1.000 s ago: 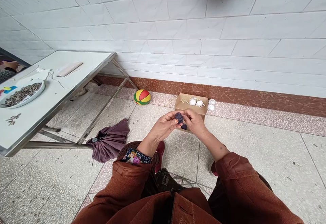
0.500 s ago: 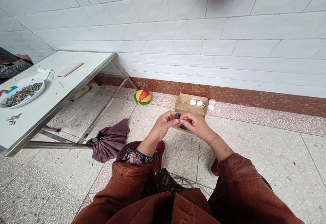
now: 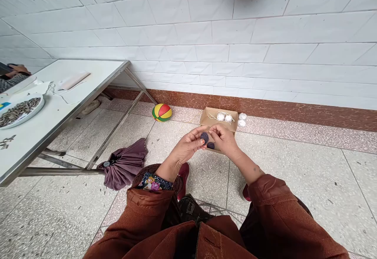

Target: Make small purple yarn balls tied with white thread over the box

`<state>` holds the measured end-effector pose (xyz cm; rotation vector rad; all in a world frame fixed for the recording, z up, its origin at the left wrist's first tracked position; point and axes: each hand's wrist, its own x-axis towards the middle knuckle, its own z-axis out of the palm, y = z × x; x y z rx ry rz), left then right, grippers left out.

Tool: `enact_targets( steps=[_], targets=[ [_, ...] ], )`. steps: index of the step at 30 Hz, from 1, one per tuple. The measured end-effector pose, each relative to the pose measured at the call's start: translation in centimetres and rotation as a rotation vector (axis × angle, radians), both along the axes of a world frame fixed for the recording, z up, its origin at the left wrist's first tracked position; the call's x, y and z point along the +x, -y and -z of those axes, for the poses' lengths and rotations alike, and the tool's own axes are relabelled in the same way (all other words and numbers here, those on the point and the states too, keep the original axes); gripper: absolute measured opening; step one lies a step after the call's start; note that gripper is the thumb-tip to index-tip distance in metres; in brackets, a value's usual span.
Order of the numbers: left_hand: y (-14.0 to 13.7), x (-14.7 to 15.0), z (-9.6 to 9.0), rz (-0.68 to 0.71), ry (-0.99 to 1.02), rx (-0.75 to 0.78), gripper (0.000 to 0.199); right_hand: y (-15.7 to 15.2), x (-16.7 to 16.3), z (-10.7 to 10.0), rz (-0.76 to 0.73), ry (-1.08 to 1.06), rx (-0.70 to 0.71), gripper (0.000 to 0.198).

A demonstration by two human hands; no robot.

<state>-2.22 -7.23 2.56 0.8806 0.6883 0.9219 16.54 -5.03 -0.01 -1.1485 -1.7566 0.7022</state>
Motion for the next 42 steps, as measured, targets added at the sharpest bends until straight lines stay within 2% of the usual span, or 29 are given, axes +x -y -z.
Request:
enact_targets(
  steps=[2,5,8,11,14,18,24,28,32,37,42],
  targets=[
    [-0.1,-0.1,-0.1,-0.041,0.022,-0.022,0.048,0.4,-0.3,0.5,-0.072,0.045,0.003,0.014],
    [-0.3,-0.2,-0.1,-0.123,0.030,-0.055,0.044,1.2,-0.6,0.5,-0.189,0.124,0.050,0.017],
    [-0.6,-0.3,0.2,-0.193,-0.028,-0.054,0.041,1.8,-0.4,-0.2,-0.276,0.162,0.088,0.017],
    [-0.7,-0.2,0.6,-0.210,-0.118,-0.012,0.042,1.9,-0.1,-1.2,-0.334,0.113,0.126,0.013],
    [-0.6,0.2,0.9,-0.163,-0.154,-0.001,0.047,1.5,0.1,-2.0,-0.300,0.042,0.172,0.010],
    [-0.3,0.7,0.7,-0.098,-0.045,-0.042,0.047,1.2,0.4,-2.7,-0.213,-0.001,0.224,0.012],
    [-0.5,0.5,0.3,-0.247,0.145,-0.163,0.046,1.6,0.4,-2.0,-0.316,0.149,0.155,0.014],
    [-0.5,0.2,0.2,-0.278,0.194,-0.216,0.044,1.6,0.5,-1.1,-0.242,0.245,0.114,0.017],
    [-0.6,0.0,0.1,-0.283,0.183,-0.202,0.045,1.4,0.8,-1.4,-0.187,0.203,0.120,0.014],
    [-0.7,-0.1,0.1,-0.306,0.108,-0.157,0.046,1.8,1.0,-3.0,-0.176,0.097,0.215,0.012],
    [-0.3,0.2,0.6,-0.195,0.025,-0.112,0.043,1.5,1.1,-3.8,-0.114,0.030,0.258,0.010]
  ],
)
